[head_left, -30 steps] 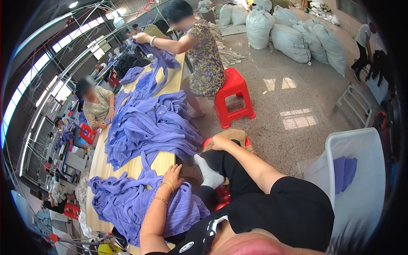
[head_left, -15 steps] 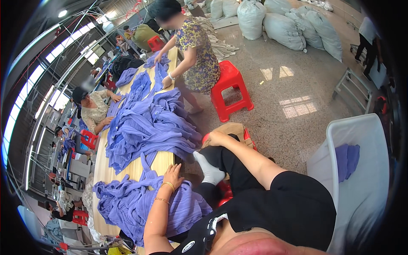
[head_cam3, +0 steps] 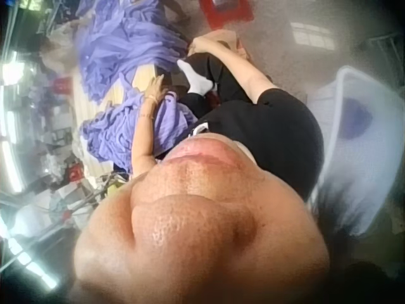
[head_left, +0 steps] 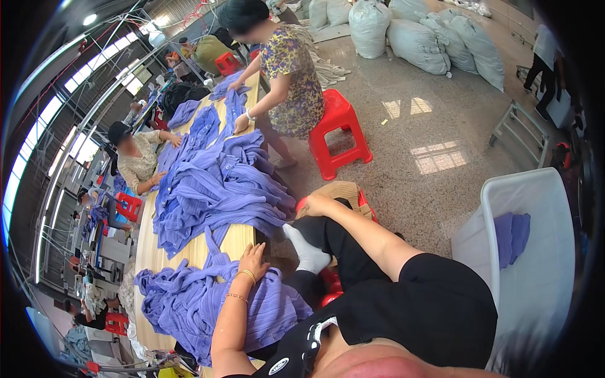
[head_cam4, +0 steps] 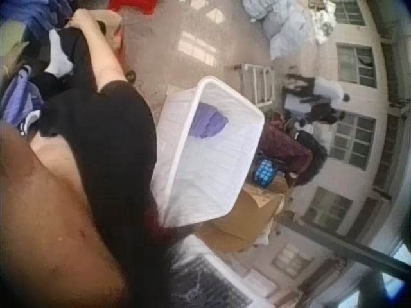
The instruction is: Trimming excess threads from blue fabric garment components using a thread clipper.
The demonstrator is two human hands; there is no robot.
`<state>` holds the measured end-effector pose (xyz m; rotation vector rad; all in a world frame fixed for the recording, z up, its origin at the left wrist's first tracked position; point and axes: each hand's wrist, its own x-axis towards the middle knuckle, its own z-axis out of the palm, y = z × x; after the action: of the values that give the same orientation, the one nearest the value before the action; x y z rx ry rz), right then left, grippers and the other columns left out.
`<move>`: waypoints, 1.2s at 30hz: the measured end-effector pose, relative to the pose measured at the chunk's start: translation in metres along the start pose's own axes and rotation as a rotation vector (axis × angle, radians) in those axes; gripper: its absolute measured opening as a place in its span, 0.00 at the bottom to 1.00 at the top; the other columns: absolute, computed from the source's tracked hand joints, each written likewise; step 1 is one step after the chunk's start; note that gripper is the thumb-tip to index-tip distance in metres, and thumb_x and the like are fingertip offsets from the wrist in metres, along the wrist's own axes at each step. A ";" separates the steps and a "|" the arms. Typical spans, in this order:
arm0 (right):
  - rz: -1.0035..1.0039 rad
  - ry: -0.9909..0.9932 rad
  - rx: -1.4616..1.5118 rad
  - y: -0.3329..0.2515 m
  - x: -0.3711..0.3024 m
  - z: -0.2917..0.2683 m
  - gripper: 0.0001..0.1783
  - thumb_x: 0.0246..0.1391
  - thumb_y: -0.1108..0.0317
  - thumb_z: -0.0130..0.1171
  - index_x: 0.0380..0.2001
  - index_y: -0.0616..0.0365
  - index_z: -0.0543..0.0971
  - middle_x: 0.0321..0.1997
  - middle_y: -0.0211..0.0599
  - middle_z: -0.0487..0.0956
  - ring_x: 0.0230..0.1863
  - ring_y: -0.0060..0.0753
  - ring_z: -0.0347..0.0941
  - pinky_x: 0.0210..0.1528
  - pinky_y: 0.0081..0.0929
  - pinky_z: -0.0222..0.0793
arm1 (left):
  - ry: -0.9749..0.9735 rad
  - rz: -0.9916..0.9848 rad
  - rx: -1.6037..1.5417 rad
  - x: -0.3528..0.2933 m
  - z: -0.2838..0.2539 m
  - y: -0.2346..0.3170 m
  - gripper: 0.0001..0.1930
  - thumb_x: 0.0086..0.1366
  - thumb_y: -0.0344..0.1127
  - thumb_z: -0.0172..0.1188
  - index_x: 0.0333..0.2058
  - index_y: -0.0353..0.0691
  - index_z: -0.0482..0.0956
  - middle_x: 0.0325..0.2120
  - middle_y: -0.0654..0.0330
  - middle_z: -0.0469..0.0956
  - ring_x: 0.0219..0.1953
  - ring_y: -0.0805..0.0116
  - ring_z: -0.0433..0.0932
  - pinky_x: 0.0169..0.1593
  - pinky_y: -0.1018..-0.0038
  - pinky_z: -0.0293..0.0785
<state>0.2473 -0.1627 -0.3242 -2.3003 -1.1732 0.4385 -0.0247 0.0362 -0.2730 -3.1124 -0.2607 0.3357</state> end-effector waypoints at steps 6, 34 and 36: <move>-0.009 0.016 -0.006 0.003 0.002 0.003 0.16 0.46 0.60 0.60 0.34 0.61 0.84 0.39 0.53 0.82 0.43 0.52 0.80 0.43 0.45 0.75 | 0.015 0.020 0.000 0.001 0.002 -0.002 0.38 0.54 0.42 0.66 0.63 0.43 0.62 0.61 0.52 0.66 0.66 0.46 0.57 0.68 0.61 0.56; -0.026 0.021 0.009 0.001 0.000 0.001 0.14 0.43 0.67 0.58 0.32 0.65 0.84 0.37 0.58 0.81 0.43 0.56 0.79 0.43 0.45 0.74 | -0.008 0.080 0.006 0.002 0.011 -0.014 0.24 0.56 0.47 0.64 0.51 0.46 0.79 0.56 0.55 0.73 0.64 0.40 0.58 0.69 0.56 0.53; -0.030 0.023 -0.002 -0.002 -0.002 -0.001 0.15 0.43 0.66 0.58 0.33 0.65 0.84 0.38 0.57 0.81 0.43 0.55 0.79 0.44 0.45 0.74 | 0.000 0.077 0.003 0.001 0.012 -0.015 0.23 0.56 0.47 0.64 0.50 0.47 0.79 0.56 0.55 0.73 0.64 0.40 0.58 0.69 0.56 0.53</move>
<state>0.2459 -0.1637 -0.3221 -2.2805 -1.1950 0.3988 -0.0288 0.0513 -0.2848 -3.1258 -0.1402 0.3359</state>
